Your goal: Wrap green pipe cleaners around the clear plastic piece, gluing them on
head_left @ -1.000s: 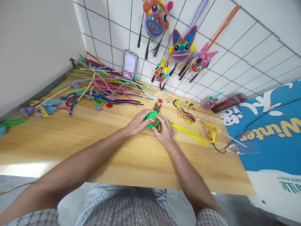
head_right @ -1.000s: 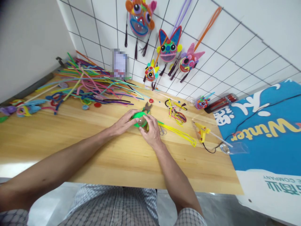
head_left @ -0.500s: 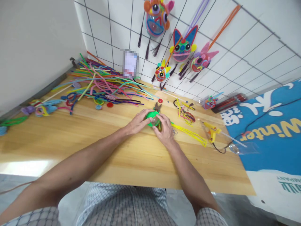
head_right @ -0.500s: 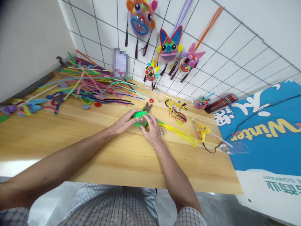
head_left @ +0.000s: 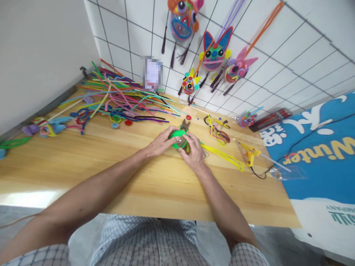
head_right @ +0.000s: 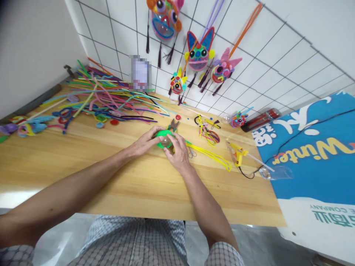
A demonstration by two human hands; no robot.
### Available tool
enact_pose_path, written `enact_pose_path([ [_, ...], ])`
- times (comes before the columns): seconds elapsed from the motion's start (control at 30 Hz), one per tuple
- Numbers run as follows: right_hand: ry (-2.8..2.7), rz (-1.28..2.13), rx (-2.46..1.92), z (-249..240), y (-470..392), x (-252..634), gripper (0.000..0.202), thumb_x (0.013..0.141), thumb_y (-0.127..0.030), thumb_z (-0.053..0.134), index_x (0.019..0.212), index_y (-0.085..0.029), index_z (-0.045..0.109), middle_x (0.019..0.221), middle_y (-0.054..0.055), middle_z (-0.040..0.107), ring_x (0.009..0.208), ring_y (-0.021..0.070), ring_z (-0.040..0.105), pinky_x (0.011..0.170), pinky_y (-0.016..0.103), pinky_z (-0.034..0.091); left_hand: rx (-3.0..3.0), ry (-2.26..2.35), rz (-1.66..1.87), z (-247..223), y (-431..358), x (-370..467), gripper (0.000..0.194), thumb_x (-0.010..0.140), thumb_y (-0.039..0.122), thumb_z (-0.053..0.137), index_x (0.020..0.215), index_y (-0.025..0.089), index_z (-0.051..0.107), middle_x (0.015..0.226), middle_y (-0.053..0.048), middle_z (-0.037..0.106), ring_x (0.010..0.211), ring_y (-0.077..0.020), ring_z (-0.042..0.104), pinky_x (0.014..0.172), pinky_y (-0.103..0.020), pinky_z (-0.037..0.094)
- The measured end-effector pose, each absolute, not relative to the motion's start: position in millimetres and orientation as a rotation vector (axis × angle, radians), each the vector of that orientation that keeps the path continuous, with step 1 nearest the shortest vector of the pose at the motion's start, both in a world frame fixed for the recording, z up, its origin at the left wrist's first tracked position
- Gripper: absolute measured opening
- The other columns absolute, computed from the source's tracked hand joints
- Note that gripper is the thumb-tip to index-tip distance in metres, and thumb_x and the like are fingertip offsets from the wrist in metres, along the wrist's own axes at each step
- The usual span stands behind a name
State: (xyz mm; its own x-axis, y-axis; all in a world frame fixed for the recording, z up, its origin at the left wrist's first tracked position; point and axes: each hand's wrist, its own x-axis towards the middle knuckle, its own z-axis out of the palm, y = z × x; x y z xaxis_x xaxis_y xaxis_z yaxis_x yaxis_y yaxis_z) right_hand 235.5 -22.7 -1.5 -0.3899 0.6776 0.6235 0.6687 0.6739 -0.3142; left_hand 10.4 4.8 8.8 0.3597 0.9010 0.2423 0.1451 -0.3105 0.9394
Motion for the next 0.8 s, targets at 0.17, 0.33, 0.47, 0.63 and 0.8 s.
enact_pose_path([
  [0.17, -2.114, 0.027, -1.036, -2.0, -22.3, 236.3, 0.058, 0.103, -0.032, 0.07, 0.159, -0.024, 0.056, 0.152, 0.018, 0.066, 0.142, 0.0331, 0.064, 0.119, 0.058, 0.058, 1.7, 0.936, 1.065, 3.5, 6.4, 12.7, 0.053, 0.102, 0.051, 0.059, 0.143, 0.019, 0.059, 0.141, -0.011, 0.071, 0.136, -0.0317, 0.065, 0.121, -0.047, 0.051],
  [0.33, -2.12, 0.052, -1.061, -3.5, -21.5, 237.4, 0.058, 0.104, -0.034, 0.068, 0.159, -0.024, 0.055, 0.153, 0.018, 0.065, 0.143, 0.0333, 0.064, 0.121, 0.059, 0.057, 1.713, 0.922, 1.078, 0.3, 7.9, 14.9, 0.06, 0.102, 0.051, 0.059, 0.152, 0.018, 0.058, 0.154, -0.014, 0.066, 0.146, -0.0319, 0.06, 0.129, -0.048, 0.045],
  [0.47, -2.125, 0.077, -1.09, -4.1, -20.8, 238.4, 0.058, 0.104, -0.035, 0.067, 0.159, -0.024, 0.055, 0.154, 0.018, 0.065, 0.144, 0.0335, 0.064, 0.122, 0.06, 0.056, 1.721, 0.933, 1.073, -1.0, 8.8, 15.1, 0.058, 0.102, 0.051, 0.059, 0.149, 0.018, 0.062, 0.155, -0.014, 0.066, 0.147, -0.0334, 0.06, 0.131, -0.05, 0.043],
  [0.63, -2.11, 0.058, -1.063, -4.0, -20.7, 237.6, 0.056, 0.104, -0.034, 0.068, 0.158, -0.024, 0.056, 0.152, 0.018, 0.067, 0.142, 0.0326, 0.064, 0.121, 0.058, 0.056, 1.734, 0.9, 1.053, 1.1, 7.8, 11.5, 0.057, 0.103, 0.05, 0.059, 0.152, 0.02, 0.063, 0.156, -0.013, 0.066, 0.148, -0.0325, 0.059, 0.132, -0.048, 0.042],
  [0.8, -2.109, 0.074, -1.099, -2.7, -21.3, 237.4, 0.055, 0.104, -0.035, 0.067, 0.157, -0.024, 0.057, 0.152, 0.017, 0.067, 0.142, 0.0326, 0.064, 0.122, 0.058, 0.056, 1.734, 0.875, 1.015, 3.5, 8.4, 6.9, 0.06, 0.103, 0.051, 0.062, 0.155, 0.021, 0.06, 0.16, -0.012, 0.063, 0.151, -0.0328, 0.056, 0.134, -0.048, 0.04],
])
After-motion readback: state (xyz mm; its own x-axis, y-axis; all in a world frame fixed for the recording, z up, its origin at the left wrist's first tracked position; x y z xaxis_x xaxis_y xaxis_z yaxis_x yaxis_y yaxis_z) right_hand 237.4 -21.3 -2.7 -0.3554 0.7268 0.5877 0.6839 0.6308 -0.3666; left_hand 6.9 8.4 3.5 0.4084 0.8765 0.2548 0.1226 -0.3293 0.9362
